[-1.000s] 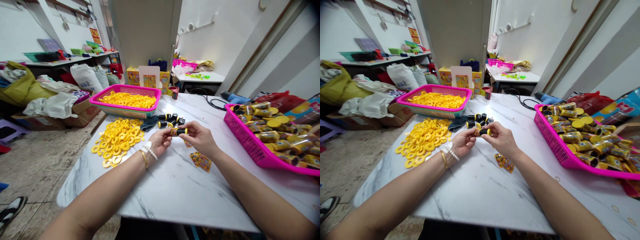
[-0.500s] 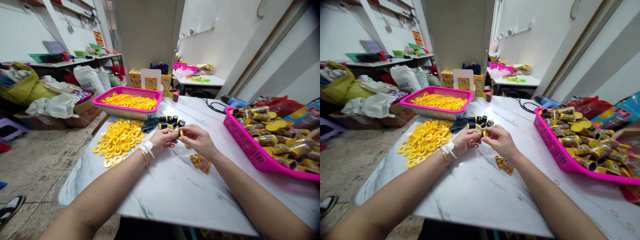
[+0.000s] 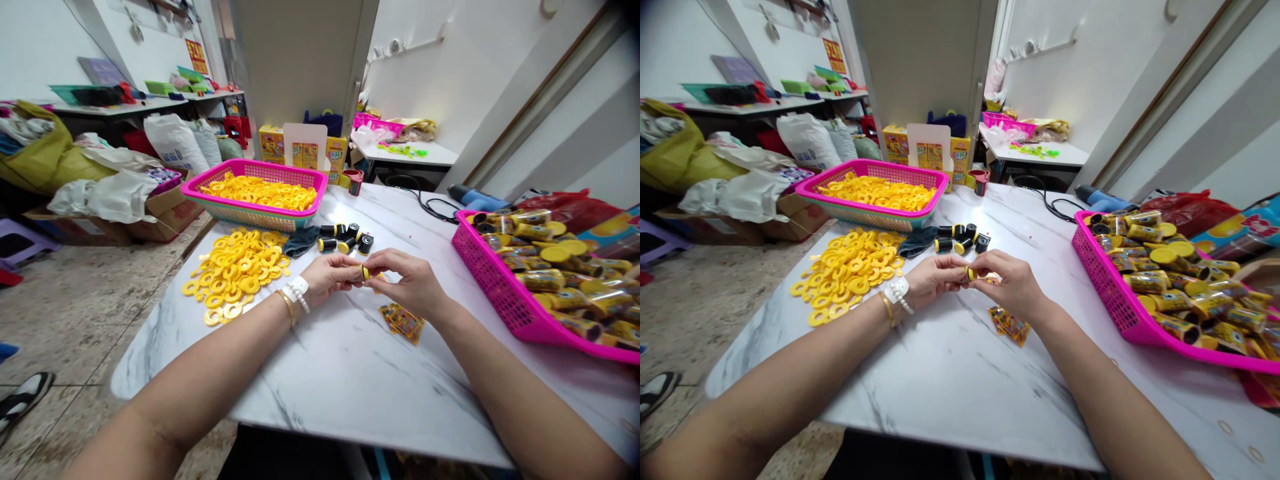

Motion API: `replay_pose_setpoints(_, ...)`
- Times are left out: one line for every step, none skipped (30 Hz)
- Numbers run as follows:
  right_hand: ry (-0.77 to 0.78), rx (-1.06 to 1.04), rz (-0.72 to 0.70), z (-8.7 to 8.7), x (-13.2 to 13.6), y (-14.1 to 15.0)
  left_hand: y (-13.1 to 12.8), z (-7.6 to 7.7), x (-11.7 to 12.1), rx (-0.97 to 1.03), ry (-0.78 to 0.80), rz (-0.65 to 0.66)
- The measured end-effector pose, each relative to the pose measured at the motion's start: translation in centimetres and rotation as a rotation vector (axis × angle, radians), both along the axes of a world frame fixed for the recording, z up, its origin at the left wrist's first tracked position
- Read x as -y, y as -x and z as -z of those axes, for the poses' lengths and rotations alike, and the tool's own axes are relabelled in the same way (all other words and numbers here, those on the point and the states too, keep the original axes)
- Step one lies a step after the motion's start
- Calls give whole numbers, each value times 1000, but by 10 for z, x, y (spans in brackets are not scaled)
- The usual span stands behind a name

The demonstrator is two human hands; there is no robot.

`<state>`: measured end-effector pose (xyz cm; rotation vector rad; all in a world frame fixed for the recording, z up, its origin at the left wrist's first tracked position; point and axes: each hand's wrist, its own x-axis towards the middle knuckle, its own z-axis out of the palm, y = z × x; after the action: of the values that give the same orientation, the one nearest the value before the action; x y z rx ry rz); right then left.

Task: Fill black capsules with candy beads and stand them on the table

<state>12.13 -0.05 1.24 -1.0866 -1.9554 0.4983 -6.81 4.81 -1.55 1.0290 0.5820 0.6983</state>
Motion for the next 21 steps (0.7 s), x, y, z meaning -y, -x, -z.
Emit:
replay_pose_setpoints(-11,-2,15,2,0,1,0,-1,0,-25,-58,-26)
replay_pose_setpoints(-8,-30,34,5,-1,2,-1,-2,0,-61,-129,-53)
replay_pose_setpoints(9,-78,54,8,-1,4,0,-3,-1,-105,-204,-75)
replay_pose_setpoints(41,-132,67,13,-2,6,0,-5,-3,-152,-269,-89)
replay_pose_setpoints(77,-178,76,16,-3,7,1,-6,-4,-196,-309,-87)
replay_pose_setpoints(106,-206,81,20,-4,8,2,-6,-6,-234,-315,-67)
replay_pose_setpoints(112,-208,88,22,-5,8,3,-7,-8,-265,-287,-42)
replay_pose_setpoints(89,-182,95,23,-7,7,4,-7,-10,-289,-230,-18)
replay_pose_setpoints(34,-141,101,23,-8,5,6,-8,-12,-307,-158,0)
replay_pose_setpoints(-39,-96,103,22,-9,3,7,-7,-13,-318,-89,15)
replay_pose_setpoints(-111,-54,99,21,-10,1,8,-7,-15,-321,-37,30)
replay_pose_setpoints(-165,-17,90,19,-10,-1,9,-7,-15,-315,-4,40)
replay_pose_setpoints(-197,9,78,17,-10,-3,10,-6,-16,-301,13,50)
replay_pose_setpoints(-211,27,67,15,-10,-4,11,-6,-16,-282,23,60)
replay_pose_setpoints(-217,39,58,14,-9,-5,11,-5,-16,-259,35,70)
replay_pose_setpoints(-216,50,52,13,-9,-5,12,-4,-17,-238,52,84)
replay_pose_setpoints(-215,57,47,13,-8,-5,13,-3,-17,-219,67,97)
replay_pose_setpoints(-214,61,44,13,-8,-6,14,-2,-17,-204,79,111)
replay_pose_setpoints(-214,63,45,13,-7,-6,14,-1,-17,-191,84,126)
replay_pose_setpoints(-213,66,47,14,-7,-6,15,0,-17,-180,86,139)
replay_pose_setpoints(-212,65,50,16,-7,-7,15,1,-17,-169,90,145)
